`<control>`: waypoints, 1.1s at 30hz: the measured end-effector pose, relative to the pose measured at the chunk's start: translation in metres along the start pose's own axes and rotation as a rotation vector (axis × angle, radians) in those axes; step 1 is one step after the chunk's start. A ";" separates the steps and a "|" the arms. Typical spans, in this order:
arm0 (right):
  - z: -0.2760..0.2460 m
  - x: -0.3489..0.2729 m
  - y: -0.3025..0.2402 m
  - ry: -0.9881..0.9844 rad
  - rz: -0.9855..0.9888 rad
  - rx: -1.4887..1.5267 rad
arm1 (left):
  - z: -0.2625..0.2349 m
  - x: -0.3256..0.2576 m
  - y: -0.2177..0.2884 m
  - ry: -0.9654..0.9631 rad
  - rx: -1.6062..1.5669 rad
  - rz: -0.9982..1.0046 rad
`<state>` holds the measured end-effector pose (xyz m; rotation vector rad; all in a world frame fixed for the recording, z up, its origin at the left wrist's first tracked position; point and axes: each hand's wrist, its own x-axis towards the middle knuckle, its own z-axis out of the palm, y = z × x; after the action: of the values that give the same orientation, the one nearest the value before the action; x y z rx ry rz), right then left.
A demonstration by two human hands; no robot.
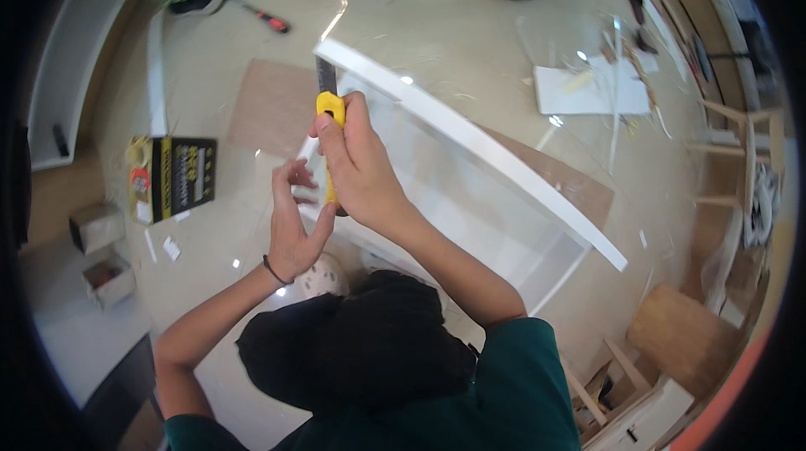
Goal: The person sits on the floor and uses a utility knife to trim excess edge banding from a white furniture frame. They then switch to scissors to cut and refine the edges of the banding.
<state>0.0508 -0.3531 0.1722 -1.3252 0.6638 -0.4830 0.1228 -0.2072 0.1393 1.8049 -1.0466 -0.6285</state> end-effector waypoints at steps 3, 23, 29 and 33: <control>0.050 0.006 0.024 -0.164 0.024 -0.024 | -0.033 0.000 -0.024 0.049 -0.138 -0.139; -0.230 -0.119 0.059 0.650 0.061 -1.551 | -0.018 0.120 -0.299 0.074 0.622 -0.150; -0.228 -0.113 0.058 0.782 -0.025 -1.385 | -0.041 0.173 -0.195 0.362 0.770 0.136; -0.227 -0.116 0.029 0.570 0.254 -1.308 | 0.000 0.201 -0.038 0.352 0.251 0.418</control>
<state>-0.1906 -0.4330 0.1388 -2.2802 1.7786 -0.1662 0.2394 -0.3728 0.1084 1.7458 -1.2434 0.0759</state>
